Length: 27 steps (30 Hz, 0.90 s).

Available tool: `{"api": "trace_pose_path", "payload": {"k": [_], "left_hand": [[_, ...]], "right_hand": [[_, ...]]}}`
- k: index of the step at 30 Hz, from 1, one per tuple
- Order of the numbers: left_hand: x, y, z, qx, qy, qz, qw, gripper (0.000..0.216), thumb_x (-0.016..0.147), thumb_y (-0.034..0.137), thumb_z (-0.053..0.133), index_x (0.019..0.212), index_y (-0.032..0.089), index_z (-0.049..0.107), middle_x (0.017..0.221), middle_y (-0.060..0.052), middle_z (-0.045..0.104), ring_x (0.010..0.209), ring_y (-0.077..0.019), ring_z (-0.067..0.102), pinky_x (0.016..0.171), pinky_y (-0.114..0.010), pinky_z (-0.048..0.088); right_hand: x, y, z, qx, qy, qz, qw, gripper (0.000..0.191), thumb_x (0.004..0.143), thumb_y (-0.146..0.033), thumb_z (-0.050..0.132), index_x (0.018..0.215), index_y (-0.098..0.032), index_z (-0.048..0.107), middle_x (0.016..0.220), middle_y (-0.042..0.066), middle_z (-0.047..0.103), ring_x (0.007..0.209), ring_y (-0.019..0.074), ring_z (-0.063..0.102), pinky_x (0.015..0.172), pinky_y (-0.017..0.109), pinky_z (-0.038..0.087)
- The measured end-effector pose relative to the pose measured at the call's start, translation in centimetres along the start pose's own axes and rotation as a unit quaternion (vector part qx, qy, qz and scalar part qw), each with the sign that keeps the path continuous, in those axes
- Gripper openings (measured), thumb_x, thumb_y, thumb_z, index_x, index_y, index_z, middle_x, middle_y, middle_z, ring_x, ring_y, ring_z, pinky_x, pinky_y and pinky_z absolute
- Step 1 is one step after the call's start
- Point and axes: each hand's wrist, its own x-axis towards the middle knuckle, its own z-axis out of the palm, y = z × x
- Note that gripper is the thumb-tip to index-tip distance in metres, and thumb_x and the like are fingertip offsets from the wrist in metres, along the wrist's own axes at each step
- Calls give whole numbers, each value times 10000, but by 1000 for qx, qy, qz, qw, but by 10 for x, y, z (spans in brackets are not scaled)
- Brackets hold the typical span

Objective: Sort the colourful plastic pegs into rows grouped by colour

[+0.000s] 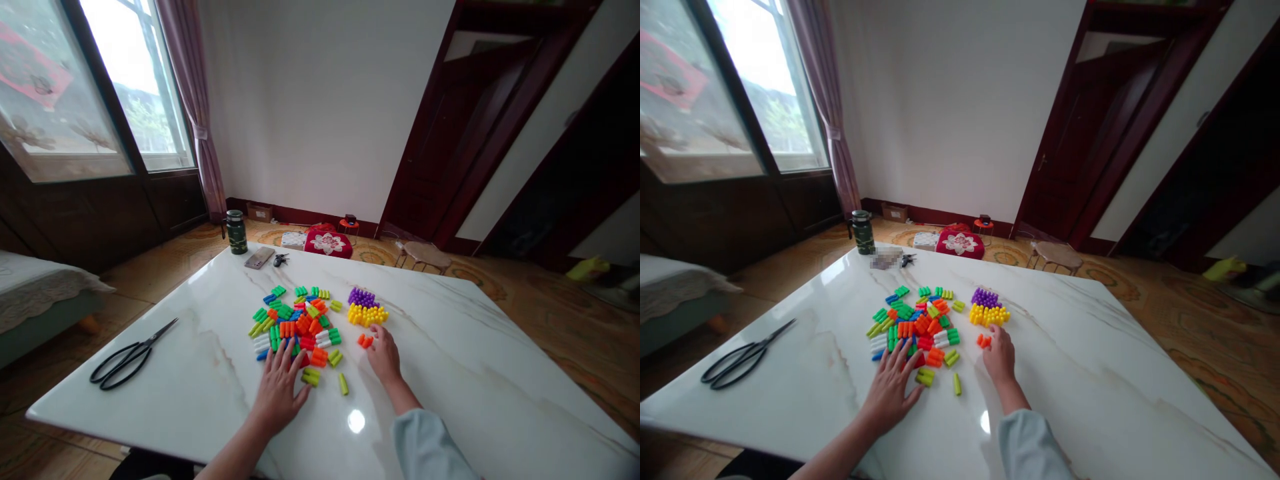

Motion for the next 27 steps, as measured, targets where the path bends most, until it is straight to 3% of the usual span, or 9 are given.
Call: {"api": "trace_pose_path", "payload": {"k": [4,7,15,20,24,27], "left_hand": [[-1,-1,2,8,-3,3,1000,678,859,427,556,1481,254,350,1572,-104,279,1432,-353,258,1129,-564,253],[0,-1,2,11,-2,5,1000,662,863,434,551,1474,256,367,1563,-102,301,1427,-353,267,1128,-564,257],[0,-2,4,9,7,3,1000,657,864,442,555,1473,284,366,1562,-93,307,1422,-362,274,1119,-575,270],[-1,-3,6,21,1,4,1000,674,861,425,557,1483,276,343,1582,-103,254,1433,-357,257,1116,-573,283],[-1,-3,6,23,7,6,1000,672,866,451,549,1484,291,340,1576,-89,274,1428,-358,268,1110,-570,295],[-1,-2,5,27,12,4,1000,669,868,463,547,1482,298,342,1568,-83,295,1422,-356,280,1109,-565,296]], "right_hand": [[-14,-2,18,23,63,97,993,373,734,-322,543,1077,-174,540,1045,118,638,858,233,619,758,339,501],[-13,-6,29,37,78,119,989,310,726,-374,544,982,-199,535,969,111,656,857,248,623,765,351,497],[12,-19,50,91,106,104,985,248,719,-397,548,884,-213,523,889,102,653,839,245,612,772,360,494],[5,-25,52,135,159,100,973,278,783,-474,531,863,-208,515,882,74,597,707,189,573,673,331,502],[-7,-30,46,115,120,53,985,263,860,-425,484,765,-198,577,836,69,594,680,172,562,685,313,490],[-9,-30,46,90,87,16,992,305,879,-383,462,858,-168,677,938,115,645,760,193,607,710,312,496]]}}
